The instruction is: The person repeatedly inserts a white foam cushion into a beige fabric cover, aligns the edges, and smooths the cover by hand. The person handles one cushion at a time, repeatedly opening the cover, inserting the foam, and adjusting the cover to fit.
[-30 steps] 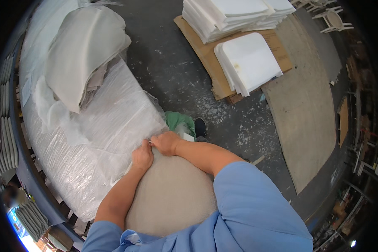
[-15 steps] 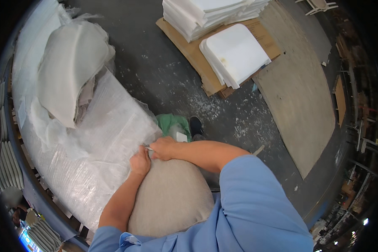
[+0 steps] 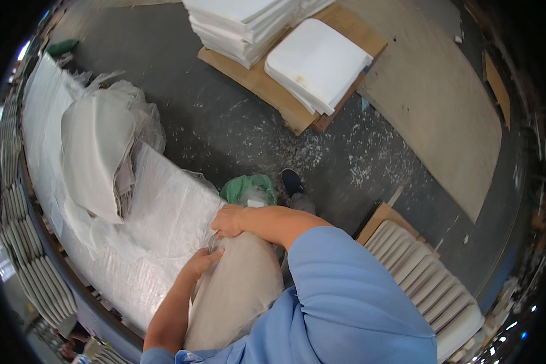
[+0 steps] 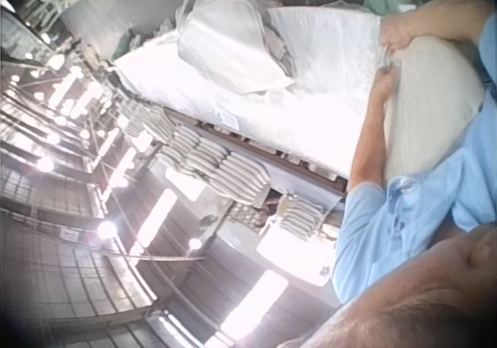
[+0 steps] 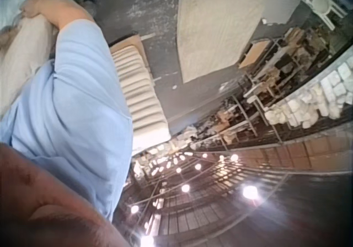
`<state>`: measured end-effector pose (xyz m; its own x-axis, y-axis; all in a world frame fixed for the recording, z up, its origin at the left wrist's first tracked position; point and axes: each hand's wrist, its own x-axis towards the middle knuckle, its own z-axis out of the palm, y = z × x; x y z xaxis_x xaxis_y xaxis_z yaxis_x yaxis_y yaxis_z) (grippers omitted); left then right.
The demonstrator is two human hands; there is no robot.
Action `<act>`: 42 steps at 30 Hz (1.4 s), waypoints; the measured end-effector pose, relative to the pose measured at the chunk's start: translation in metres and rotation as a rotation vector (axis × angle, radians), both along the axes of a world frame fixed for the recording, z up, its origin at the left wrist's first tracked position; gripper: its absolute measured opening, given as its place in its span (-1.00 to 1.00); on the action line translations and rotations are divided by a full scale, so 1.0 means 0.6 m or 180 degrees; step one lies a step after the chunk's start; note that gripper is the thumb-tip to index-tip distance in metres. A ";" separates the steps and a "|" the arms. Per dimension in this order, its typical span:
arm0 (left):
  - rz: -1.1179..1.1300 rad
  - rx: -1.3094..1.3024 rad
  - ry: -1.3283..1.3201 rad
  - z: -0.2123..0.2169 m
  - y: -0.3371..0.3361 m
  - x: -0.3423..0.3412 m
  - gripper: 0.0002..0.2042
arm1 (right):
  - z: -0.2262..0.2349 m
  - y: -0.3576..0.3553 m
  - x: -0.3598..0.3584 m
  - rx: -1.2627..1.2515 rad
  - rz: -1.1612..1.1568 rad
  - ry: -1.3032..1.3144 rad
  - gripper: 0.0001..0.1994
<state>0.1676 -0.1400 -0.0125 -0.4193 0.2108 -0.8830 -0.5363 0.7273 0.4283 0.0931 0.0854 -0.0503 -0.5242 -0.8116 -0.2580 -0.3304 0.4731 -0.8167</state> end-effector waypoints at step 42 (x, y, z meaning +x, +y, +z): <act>-0.1151 -0.0954 0.1284 0.074 0.024 -0.039 -0.59 | 0.220 0.114 0.220 -0.3196 -0.2870 0.0735 -0.30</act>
<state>0.1444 -0.1259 0.0318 -0.6808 0.1693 -0.7126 -0.0718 0.9528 0.2949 0.2249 0.1535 0.0817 -0.9162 0.0464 0.3981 -0.4002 -0.1628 -0.9019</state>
